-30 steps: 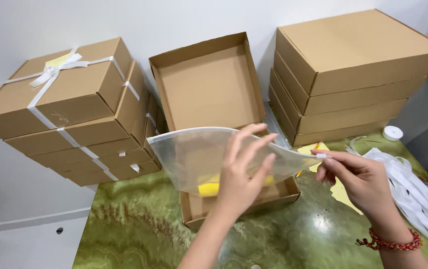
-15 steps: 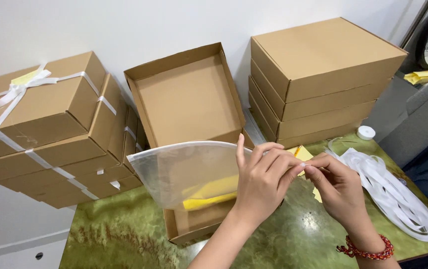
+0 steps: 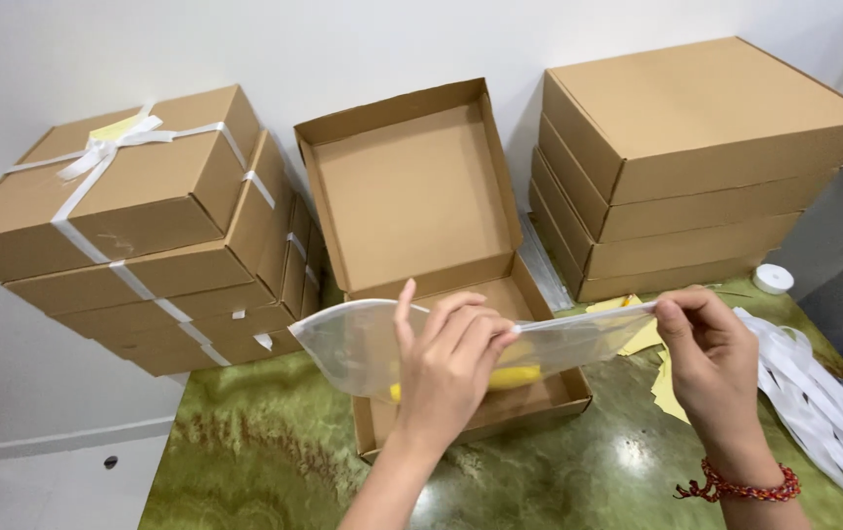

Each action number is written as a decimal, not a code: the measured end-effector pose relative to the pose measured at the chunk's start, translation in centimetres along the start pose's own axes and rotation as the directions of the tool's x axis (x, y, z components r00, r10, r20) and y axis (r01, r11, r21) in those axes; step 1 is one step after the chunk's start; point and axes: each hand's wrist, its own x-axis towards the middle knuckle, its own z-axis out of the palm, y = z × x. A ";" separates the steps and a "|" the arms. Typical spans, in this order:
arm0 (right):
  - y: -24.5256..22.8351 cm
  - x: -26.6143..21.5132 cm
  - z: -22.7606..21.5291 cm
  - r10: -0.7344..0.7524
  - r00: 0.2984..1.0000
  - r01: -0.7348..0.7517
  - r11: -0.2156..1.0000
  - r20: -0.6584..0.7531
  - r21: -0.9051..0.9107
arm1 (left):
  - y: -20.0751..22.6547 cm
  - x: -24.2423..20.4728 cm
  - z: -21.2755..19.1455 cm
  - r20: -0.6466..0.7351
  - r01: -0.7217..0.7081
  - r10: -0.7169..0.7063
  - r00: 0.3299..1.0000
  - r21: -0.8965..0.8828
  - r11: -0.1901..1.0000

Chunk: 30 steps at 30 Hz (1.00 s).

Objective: Untying ribbons from boxes, opening them, and hanging yellow shirts on a clothing rack

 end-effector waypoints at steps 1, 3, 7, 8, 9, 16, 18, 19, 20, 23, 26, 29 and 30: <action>-0.1 0.2 0.2 -0.003 1.000 0.003 1.000 0.012 0.006 | -0.8 -0.3 -0.9 -0.003 0.007 -0.007 1.000 0.011 1.000; -0.3 0.3 0.7 0.032 0.999 -0.032 0.999 0.015 0.031 | -2.2 -1.1 -3.0 -0.018 -0.028 0.032 0.999 0.151 0.988; 0.3 0.5 2.1 0.040 0.999 -0.040 0.997 0.012 0.066 | -4.9 -3.3 -6.7 -0.061 0.002 0.017 0.998 0.298 0.955; 0.8 0.6 2.3 0.030 1.000 -0.030 0.996 -0.009 0.080 | -5.1 -3.8 -8.0 -0.064 0.013 0.009 0.998 0.334 0.942; 1.4 0.8 2.4 0.022 0.999 -0.019 0.995 -0.030 0.095 | -5.4 -4.2 -9.4 -0.068 0.025 0.001 0.998 0.370 0.929; 6.9 1.6 3.0 0.089 0.996 -0.082 0.966 -0.017 0.243 | -7.0 -8.5 -14.6 -0.124 0.198 -0.158 0.979 0.441 0.876; 7.9 2.2 3.5 0.108 0.992 -0.084 0.946 -0.062 0.313 | -7.0 -9.1 -14.2 -0.059 0.249 -0.244 0.968 0.331 0.910; 8.0 2.2 3.5 0.110 0.992 -0.087 0.946 -0.058 0.312 | -7.2 -9.4 -13.8 -0.059 0.253 -0.248 0.967 0.332 0.909; 8.1 2.3 3.5 0.101 0.993 -0.078 0.944 -0.056 0.321 | -7.4 -9.7 -13.4 -0.008 0.269 -0.279 0.960 0.294 0.917; 8.3 2.4 3.3 0.085 0.995 -0.065 0.941 -0.048 0.332 | -5.4 -7.7 -13.8 0.106 0.204 -0.249 0.963 0.318 0.926; 7.5 2.0 2.9 0.091 0.995 -0.071 0.941 -0.045 0.331 | -3.8 -5.8 -13.7 0.207 0.076 -0.163 0.965 0.376 0.923; 6.9 1.7 2.7 0.108 0.993 -0.088 0.937 -0.041 0.338 | -2.8 -4.3 -12.9 0.234 0.009 -0.099 0.967 0.357 0.934; 6.8 1.6 2.6 0.111 0.993 -0.092 0.933 -0.036 0.347 | -2.4 -3.8 -12.7 0.225 -0.015 -0.064 0.972 0.335 0.942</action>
